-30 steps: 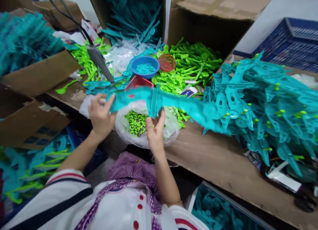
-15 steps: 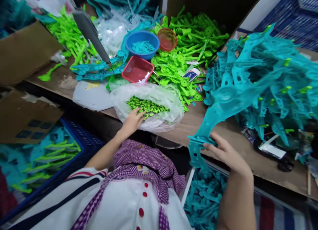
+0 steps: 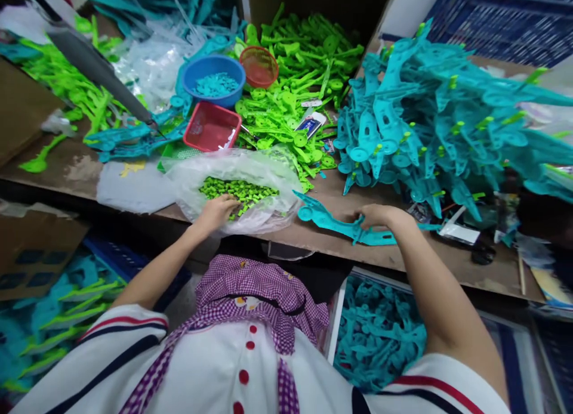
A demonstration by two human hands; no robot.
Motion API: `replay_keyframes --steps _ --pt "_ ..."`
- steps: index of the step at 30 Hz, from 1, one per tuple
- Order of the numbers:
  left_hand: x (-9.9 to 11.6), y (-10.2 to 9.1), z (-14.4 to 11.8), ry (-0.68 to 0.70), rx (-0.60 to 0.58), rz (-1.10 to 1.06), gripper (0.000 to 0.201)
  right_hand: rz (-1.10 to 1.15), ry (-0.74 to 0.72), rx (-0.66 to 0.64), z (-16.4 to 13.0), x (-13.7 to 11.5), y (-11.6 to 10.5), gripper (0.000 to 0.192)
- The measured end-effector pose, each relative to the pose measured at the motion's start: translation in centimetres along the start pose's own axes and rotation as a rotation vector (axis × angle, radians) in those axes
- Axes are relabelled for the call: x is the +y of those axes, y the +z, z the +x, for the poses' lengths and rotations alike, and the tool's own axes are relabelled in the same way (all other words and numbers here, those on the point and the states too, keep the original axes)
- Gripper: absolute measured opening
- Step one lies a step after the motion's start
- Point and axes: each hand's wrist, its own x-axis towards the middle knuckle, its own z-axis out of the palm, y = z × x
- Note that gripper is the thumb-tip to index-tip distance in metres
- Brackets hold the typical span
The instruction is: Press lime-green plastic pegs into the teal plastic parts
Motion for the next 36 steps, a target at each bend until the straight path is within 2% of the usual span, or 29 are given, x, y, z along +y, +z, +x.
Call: replay_keyframes --steps 2,3,5,7,8,11,14,16,18,21,23,25,27,29,31,32,34,36 --pt "0.1 0.1 -0.1 -0.040 0.140 -0.110 0.026 -0.135 -0.044 -0.139 -0.1 -0.3 -0.3 0.011" --pt "0.2 0.1 -0.2 -0.055 0.215 -0.168 0.025 -0.210 -0.057 -0.145 -0.7 -0.9 -0.3 0.013" --pt "0.3 0.2 -0.3 -0.075 0.340 -0.298 0.021 -0.264 -0.064 0.000 -2.6 -3.4 0.3 0.023" --pt "0.2 0.3 -0.2 -0.114 0.422 -0.460 0.017 -0.116 -0.092 0.144 -4.7 -7.7 2.0 0.029" --pt "0.1 0.4 -0.1 -0.150 0.441 -0.555 0.016 0.030 -0.136 0.159 -5.5 -10.3 3.2 0.028" --pt "0.2 0.6 0.3 -0.317 0.453 -0.822 0.020 0.463 -0.214 0.078 -6.2 -19.1 8.0 0.028" --pt "1.1 0.7 0.2 -0.404 0.489 -0.971 0.026 0.677 -0.196 0.018 -4.4 -26.6 12.1 0.032" --pt "1.8 0.7 -0.1 -0.413 0.517 -1.041 0.027 0.749 -0.206 0.003 -2.8 -29.8 13.6 0.034" --pt "2.3 0.7 -0.3 -0.462 0.535 -1.141 0.030 0.794 -0.245 0.010 -1.7 -31.3 14.3 0.030" --pt "2.3 0.4 -0.3 -0.565 0.592 -1.339 0.030 0.816 -0.278 0.032 -1.5 -30.8 13.9 0.027" --pt "2.1 -0.1 -0.3 -0.603 0.637 -1.450 0.027 0.836 -0.241 0.069 -2.3 -29.1 13.1 0.027" --pt "2.1 -0.6 -0.7 -0.643 0.622 -1.557 0.019 0.837 -0.185 0.141 -3.4 -26.5 12.0 0.028" --pt "2.5 -1.1 -1.4 -0.684 0.503 -1.697 0.011 0.801 -0.117 0.235 -4.7 -23.2 10.8 0.025" --pt "3.1 -1.5 -1.9 -0.690 0.307 -1.830 0.008 0.741 -0.014 0.341 -5.5 -19.6 9.8 0.025" --pt "4.1 -1.8 -1.6 -0.647 0.127 -1.877 0.017 0.697 0.113 0.434 -5.9 -16.1 9.1 0.028" --pt "4.7 -2.1 -1.0 -0.615 0.074 -1.865 0.023 0.684 0.167 0.457 -6.0 -14.6 9.0 0.031" --pt "6.3 -2.7 1.1 -0.534 0.069 -1.811 0.029 0.659 0.221 0.439 -5.9 -12.1 8.9 0.032" --pt "8.4 -3.6 3.9 -0.444 0.173 -1.754 0.028 0.607 0.211 0.372 -6.2 -10.7 8.9 0.031"
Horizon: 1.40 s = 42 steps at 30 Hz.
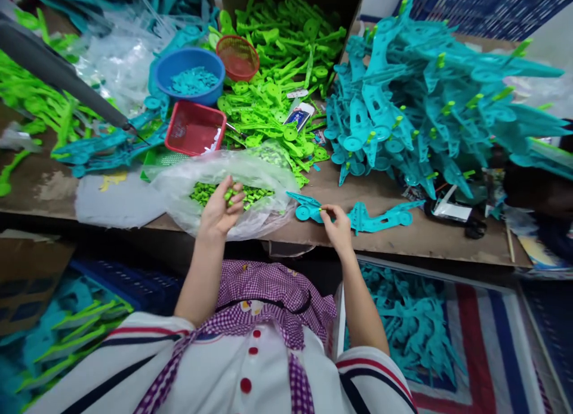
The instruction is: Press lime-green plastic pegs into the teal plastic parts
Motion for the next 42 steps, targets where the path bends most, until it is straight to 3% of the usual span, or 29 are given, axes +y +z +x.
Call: replay_keyframes --steps 3,6,10,13,15,30,36,42 --pt "0.4 4.5 1.9 0.215 -0.005 0.052 0.020 -0.114 -0.040 -0.067 -0.8 0.6 -1.0 0.027" --pt "-1.7 7.0 2.2 0.375 -0.158 0.357 0.022 -0.130 -0.083 -0.067 -1.6 0.4 -2.1 0.026" --pt "-7.3 7.0 1.6 0.441 -0.501 1.142 0.036 -0.130 -0.224 -0.064 -0.6 0.2 -2.1 0.026" --pt "-10.5 6.2 1.7 0.389 -0.559 1.578 0.046 -0.154 -0.276 -0.106 1.1 0.6 -1.2 0.027" --pt "-11.3 5.9 2.0 0.360 -0.555 1.712 0.047 -0.167 -0.285 -0.143 1.9 0.9 -0.8 0.027" --pt "-11.5 5.7 3.1 0.287 -0.574 1.721 0.047 -0.185 -0.290 -0.202 2.6 1.1 -0.8 0.029" --pt "-11.9 5.3 3.4 0.316 -0.568 1.714 0.047 -0.268 -0.359 -0.297 2.6 1.2 -0.3 0.030" --pt "-12.3 4.9 4.1 0.317 -0.567 1.522 0.043 -0.259 -0.345 -0.275 2.7 1.5 0.2 0.033"
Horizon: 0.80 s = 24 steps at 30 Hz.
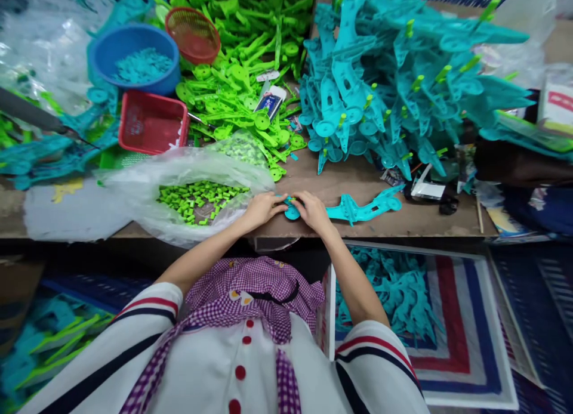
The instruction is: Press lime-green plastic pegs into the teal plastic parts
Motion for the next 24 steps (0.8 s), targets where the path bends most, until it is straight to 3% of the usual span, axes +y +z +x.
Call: replay_keyframes --steps 3,5,8,10,14,17,20,24 --pt "0.3 -0.8 -0.2 -0.013 0.091 -0.377 0.025 0.050 0.018 0.054 -0.2 -0.4 0.3 0.033" --pt "0.8 -1.6 -0.6 -0.124 0.146 -0.720 0.024 0.035 0.039 0.101 -0.2 -1.4 0.3 0.035" --pt "1.5 -3.0 -1.2 -0.343 0.139 -1.198 0.027 0.008 0.084 0.257 0.9 -4.6 -0.2 0.042" --pt "1.8 -3.8 -1.2 -0.445 0.131 -1.398 0.025 0.084 0.070 0.297 2.4 -7.5 -0.6 0.037" --pt "1.9 -5.1 -0.8 -0.530 0.251 -1.455 0.030 0.276 -0.061 0.055 5.3 -12.1 -0.5 0.021" --pt "1.9 -5.7 -1.1 -0.505 0.226 -1.424 0.048 0.318 -0.090 -0.068 5.6 -12.7 0.2 0.011" --pt "2.3 -5.6 -2.0 -0.503 0.142 -1.417 0.059 0.327 -0.073 -0.085 4.2 -11.7 0.5 0.009" --pt "3.6 -5.0 -2.2 -0.492 0.115 -1.396 0.057 0.241 -0.057 -0.027 2.4 -11.2 -0.3 0.010"
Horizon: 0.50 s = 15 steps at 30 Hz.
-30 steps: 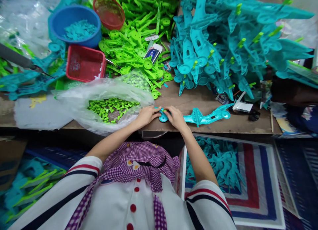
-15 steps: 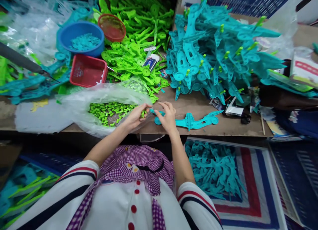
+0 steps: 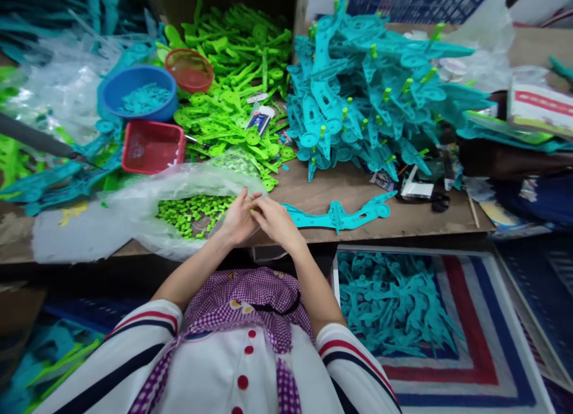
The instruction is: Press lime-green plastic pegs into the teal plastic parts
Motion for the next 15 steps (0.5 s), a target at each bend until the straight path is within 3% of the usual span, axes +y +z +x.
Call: replay_keyframes --steps 5,9,12,15 --pt "-0.6 3.0 0.8 0.025 -0.136 0.004 0.048 0.044 -0.019 0.293 -1.3 0.3 -1.9 0.014" --pt "-2.6 5.7 1.7 0.017 -0.189 0.145 0.029 0.204 0.170 0.562 -4.4 3.9 -5.2 0.020" --pt "-4.2 7.9 2.6 0.274 -0.139 0.492 0.016 0.282 0.316 0.740 -8.3 8.2 -9.5 0.025" --pt "-5.3 10.7 4.0 0.605 -0.260 0.926 0.016 0.242 0.394 0.866 -11.6 13.0 -14.1 0.026"
